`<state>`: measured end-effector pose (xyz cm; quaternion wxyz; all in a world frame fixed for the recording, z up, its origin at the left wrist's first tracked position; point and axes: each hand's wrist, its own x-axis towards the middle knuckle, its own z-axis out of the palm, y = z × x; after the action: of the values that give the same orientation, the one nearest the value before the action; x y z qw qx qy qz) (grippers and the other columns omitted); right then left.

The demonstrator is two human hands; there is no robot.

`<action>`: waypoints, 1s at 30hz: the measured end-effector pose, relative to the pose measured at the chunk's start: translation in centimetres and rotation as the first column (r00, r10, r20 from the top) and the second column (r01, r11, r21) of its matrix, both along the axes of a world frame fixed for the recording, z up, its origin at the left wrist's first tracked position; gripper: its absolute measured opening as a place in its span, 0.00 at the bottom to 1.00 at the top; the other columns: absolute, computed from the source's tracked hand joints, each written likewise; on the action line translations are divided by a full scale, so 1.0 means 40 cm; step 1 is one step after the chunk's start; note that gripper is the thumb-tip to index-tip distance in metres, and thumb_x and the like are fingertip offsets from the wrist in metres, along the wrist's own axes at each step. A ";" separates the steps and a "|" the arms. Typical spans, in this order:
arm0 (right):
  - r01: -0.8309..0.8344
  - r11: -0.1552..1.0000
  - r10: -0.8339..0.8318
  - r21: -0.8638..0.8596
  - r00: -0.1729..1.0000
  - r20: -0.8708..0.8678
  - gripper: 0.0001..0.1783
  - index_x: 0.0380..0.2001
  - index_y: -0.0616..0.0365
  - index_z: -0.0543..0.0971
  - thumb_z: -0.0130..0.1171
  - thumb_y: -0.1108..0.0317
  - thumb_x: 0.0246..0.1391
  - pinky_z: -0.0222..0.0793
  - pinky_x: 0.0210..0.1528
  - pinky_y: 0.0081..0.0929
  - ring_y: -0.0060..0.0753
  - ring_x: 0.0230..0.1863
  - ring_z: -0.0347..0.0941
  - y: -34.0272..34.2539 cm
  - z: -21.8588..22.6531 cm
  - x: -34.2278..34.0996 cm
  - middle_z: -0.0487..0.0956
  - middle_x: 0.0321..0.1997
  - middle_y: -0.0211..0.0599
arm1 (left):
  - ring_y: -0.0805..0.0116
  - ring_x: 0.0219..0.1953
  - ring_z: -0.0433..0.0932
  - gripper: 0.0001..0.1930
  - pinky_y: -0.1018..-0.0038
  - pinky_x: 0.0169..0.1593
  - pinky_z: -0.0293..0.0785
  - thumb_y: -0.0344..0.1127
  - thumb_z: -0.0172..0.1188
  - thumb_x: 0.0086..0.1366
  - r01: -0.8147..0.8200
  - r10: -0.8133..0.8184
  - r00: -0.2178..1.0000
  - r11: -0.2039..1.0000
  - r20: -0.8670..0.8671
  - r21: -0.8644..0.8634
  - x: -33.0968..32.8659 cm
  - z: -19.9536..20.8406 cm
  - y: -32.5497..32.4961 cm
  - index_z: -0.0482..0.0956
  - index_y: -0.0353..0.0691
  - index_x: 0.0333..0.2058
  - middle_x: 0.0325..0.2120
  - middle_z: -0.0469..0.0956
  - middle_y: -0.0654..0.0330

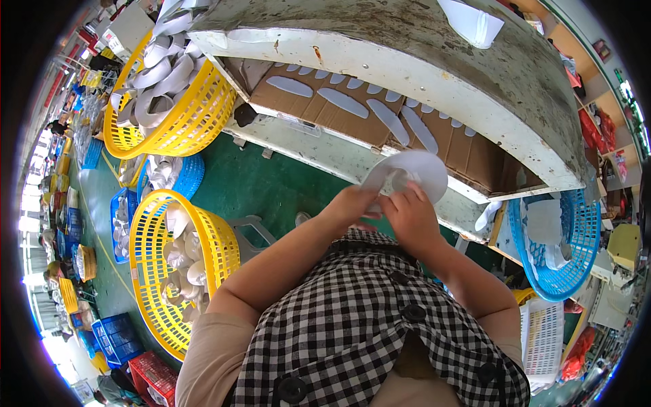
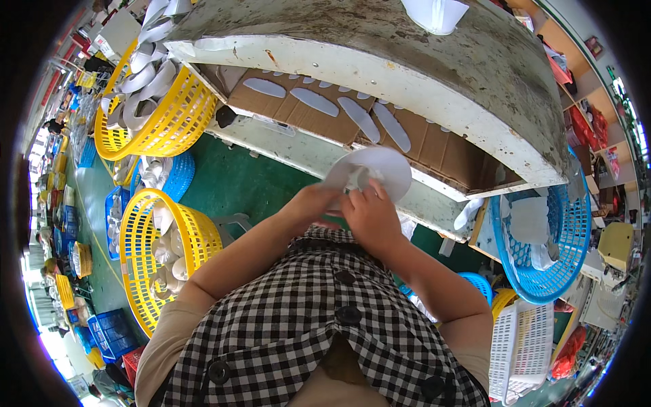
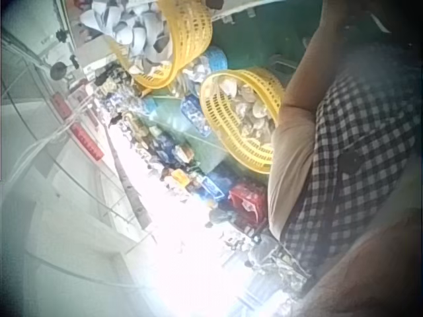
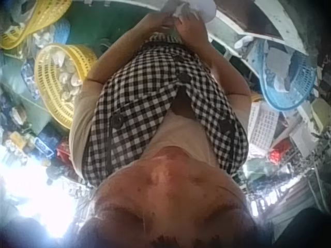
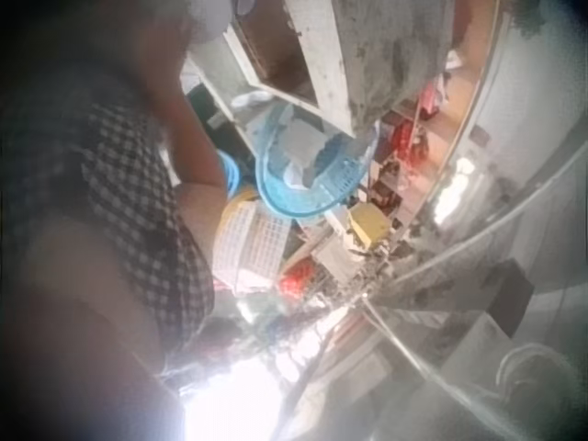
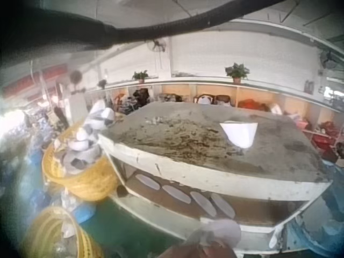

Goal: Inspecting and sorting white shoe components into baskets in a factory setting.

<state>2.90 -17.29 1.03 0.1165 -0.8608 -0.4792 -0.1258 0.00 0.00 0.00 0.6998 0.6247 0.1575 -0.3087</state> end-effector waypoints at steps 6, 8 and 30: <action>0.306 0.927 -0.199 0.217 0.892 -0.406 0.07 0.26 0.58 0.75 0.56 0.67 0.44 0.66 0.33 0.36 0.43 0.32 0.70 -0.051 -0.006 0.011 0.73 0.28 0.38 | 0.67 0.34 0.73 0.25 0.73 0.34 0.73 0.53 0.45 0.61 -0.287 0.225 0.947 0.912 -0.230 -0.292 -0.032 0.002 0.030 0.67 0.36 0.46 0.36 0.72 0.55; 0.297 0.918 -0.168 0.263 0.891 -0.422 0.07 0.26 0.58 0.75 0.57 0.67 0.43 0.66 0.33 0.35 0.44 0.32 0.70 -0.042 -0.003 -0.004 0.73 0.28 0.38 | 0.72 0.30 0.70 0.22 0.75 0.34 0.72 0.51 0.43 0.63 -0.233 0.240 0.957 0.971 -0.163 0.061 -0.036 -0.005 0.017 0.69 0.38 0.43 0.29 0.72 0.60; 0.847 0.500 0.565 0.183 -0.158 -0.810 0.13 0.37 0.61 0.72 0.50 0.62 0.56 0.62 0.39 0.17 0.18 0.34 0.67 -0.050 -0.012 -0.063 0.73 0.33 0.27 | 0.70 0.40 0.73 0.20 0.72 0.43 0.70 0.36 0.55 0.58 -0.200 0.224 0.975 0.884 0.007 -0.422 -0.082 0.023 0.054 0.67 0.33 0.47 0.39 0.74 0.57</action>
<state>0.39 -19.30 0.56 0.7964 -0.4957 0.0712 0.3391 -3.27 2.17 0.92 0.8510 0.4473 0.1355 -0.2395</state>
